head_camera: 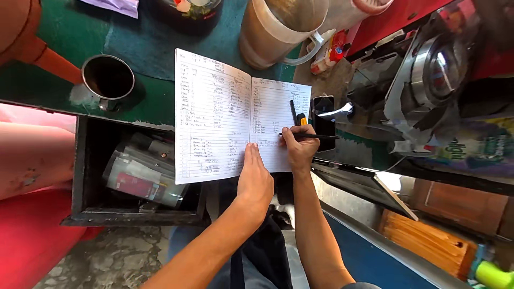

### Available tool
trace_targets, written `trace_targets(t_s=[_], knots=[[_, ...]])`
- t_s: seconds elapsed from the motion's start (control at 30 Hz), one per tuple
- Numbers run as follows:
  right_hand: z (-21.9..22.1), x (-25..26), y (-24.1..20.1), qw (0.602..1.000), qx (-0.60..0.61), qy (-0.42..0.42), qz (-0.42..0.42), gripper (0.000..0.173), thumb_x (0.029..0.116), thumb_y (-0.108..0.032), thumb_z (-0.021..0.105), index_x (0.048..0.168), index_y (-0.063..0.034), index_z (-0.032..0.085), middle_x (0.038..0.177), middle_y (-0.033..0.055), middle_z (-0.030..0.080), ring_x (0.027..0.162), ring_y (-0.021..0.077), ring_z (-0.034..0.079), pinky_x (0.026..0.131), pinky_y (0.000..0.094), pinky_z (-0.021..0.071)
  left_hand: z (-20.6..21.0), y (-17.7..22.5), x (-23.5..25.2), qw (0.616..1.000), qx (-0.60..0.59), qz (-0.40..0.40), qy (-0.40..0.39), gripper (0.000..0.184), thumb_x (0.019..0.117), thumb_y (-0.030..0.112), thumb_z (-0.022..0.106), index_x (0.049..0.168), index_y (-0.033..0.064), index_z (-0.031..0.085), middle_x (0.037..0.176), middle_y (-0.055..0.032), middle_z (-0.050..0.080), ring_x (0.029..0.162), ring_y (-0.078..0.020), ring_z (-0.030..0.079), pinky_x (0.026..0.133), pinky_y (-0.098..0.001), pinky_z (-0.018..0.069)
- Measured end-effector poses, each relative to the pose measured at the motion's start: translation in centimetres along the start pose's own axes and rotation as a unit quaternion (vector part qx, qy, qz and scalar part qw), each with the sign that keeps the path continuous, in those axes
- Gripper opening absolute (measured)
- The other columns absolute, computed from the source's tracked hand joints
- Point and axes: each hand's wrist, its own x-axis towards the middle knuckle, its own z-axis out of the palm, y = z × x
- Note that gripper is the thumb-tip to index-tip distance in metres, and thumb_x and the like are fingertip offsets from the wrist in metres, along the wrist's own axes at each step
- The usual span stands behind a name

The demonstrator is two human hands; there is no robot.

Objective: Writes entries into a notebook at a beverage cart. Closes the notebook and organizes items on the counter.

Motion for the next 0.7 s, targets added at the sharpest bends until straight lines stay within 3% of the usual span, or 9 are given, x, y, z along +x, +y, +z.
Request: trace_targets(t_s=[0.2, 0.3, 0.43, 0.57, 0.7], knots=[[0.3, -0.3, -0.5, 0.999, 0.032, -0.013, 0.007, 0.012, 0.092, -0.006, 0.075, 0.096, -0.0091, 0.064, 0.075, 0.0026, 0.071, 0.057, 0.0136, 0.068, 0.052, 0.0281, 0.0608, 0.2, -0.2, -0.1, 1.0, -0.006, 0.0, 0.001, 0.043, 0.1065, 0.001, 0.027, 0.133, -0.0103, 0.06, 0.162, -0.0369, 0.023, 0.155, -0.0467, 0.017, 0.128, -0.0527, 0.0111], [1.5, -0.8, -1.6, 0.996, 0.04, -0.08, 0.017, 0.016, 0.0933, -0.007, 0.073, 0.102, -0.0108, 0.06, 0.08, 0.0014, 0.07, 0.061, 0.0123, 0.068, 0.055, 0.0277, 0.0613, 0.6, -0.2, 0.0, 1.0, -0.017, 0.0, 0.007, 0.043, 0.1066, 0.001, 0.028, 0.133, -0.0098, 0.06, 0.163, -0.0363, 0.021, 0.156, -0.0462, 0.015, 0.128, -0.0529, 0.0099], [2.9, -1.0, -1.9, 0.99, 0.034, -0.138, 0.0, 0.014, 0.0932, -0.008, 0.075, 0.1, -0.0091, 0.063, 0.085, 0.0038, 0.072, 0.068, 0.0137, 0.072, 0.061, 0.0285, 0.0636, 0.9, -0.1, 0.0, 0.999, -0.026, -0.003, 0.017, 0.044, 0.106, 0.001, 0.027, 0.133, -0.0105, 0.06, 0.163, -0.0347, 0.022, 0.157, -0.0439, 0.014, 0.128, -0.053, 0.0085], [3.7, -0.9, -1.0, 0.989, 0.069, -0.134, -0.006, 0.017, 0.0892, -0.001, 0.075, 0.099, -0.006, 0.062, 0.086, 0.006, 0.071, 0.068, 0.0162, 0.071, 0.063, 0.0328, 0.0647, 0.8, -0.1, 0.0, 1.0, -0.015, -0.003, 0.01, 0.044, 0.1063, 0.001, 0.027, 0.135, -0.01, 0.059, 0.163, -0.0338, 0.023, 0.156, -0.0435, 0.014, 0.128, -0.0537, 0.0081], [3.7, -0.9, -1.1, 0.991, 0.047, -0.121, 0.022, 0.018, 0.0931, -0.006, 0.074, 0.102, -0.006, 0.059, 0.085, 0.0056, 0.072, 0.068, 0.0173, 0.073, 0.064, 0.0344, 0.0661, 0.7, 0.0, 0.0, 1.0, -0.004, 0.0, -0.006, 0.045, 0.1068, 0.002, 0.026, 0.139, -0.0105, 0.055, 0.164, -0.0348, 0.019, 0.156, -0.0452, 0.012, 0.128, -0.0553, 0.0073]])
